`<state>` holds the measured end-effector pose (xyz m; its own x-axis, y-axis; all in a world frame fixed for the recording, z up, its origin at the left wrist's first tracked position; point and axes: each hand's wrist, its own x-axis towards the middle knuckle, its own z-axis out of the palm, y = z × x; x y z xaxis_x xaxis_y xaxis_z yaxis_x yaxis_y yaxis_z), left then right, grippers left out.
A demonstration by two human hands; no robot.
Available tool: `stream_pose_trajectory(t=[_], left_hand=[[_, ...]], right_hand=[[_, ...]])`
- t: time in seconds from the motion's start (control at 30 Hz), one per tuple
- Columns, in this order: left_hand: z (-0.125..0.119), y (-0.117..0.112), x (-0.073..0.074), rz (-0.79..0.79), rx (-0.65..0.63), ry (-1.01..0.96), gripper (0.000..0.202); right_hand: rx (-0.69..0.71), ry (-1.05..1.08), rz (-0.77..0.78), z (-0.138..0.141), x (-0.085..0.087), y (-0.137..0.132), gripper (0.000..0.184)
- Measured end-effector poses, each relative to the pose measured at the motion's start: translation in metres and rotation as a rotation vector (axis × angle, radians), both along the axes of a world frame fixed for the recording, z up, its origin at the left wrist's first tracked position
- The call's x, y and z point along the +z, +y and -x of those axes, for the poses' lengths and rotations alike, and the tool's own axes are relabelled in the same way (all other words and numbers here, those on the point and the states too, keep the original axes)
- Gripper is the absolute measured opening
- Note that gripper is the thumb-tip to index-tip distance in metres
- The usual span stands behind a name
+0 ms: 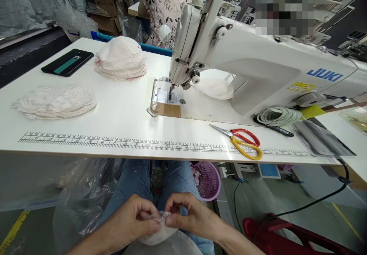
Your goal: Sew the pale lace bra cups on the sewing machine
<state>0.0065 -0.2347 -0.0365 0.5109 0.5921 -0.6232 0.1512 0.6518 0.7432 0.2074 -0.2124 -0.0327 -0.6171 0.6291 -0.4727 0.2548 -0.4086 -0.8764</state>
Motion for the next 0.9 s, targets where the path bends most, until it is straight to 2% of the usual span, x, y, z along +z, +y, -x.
stream_pose_trajectory(t=[0.2, 0.47, 0.6, 0.7, 0.9], left_hand=[[0.0, -0.004, -0.005, -0.002, -0.022, 0.015, 0.026], [0.002, 0.0, -0.001, -0.01, -0.072, 0.033, 0.021], [0.003, 0.0, 0.0, -0.01, -0.07, 0.056, 0.017], [0.003, 0.001, 0.001, -0.014, -0.085, 0.04, 0.019], [0.01, 0.0, 0.002, 0.017, -0.08, -0.03, 0.03]], right_hand=[[-0.03, 0.022, 0.013, 0.001, -0.003, -0.002, 0.035], [-0.078, 0.092, 0.098, -0.006, -0.006, 0.0, 0.039], [-0.022, 0.065, 0.02, -0.003, -0.007, -0.001, 0.038], [0.004, 0.042, -0.005, -0.001, -0.01, -0.001, 0.037], [-0.064, 0.096, 0.117, -0.004, -0.017, -0.002, 0.035]])
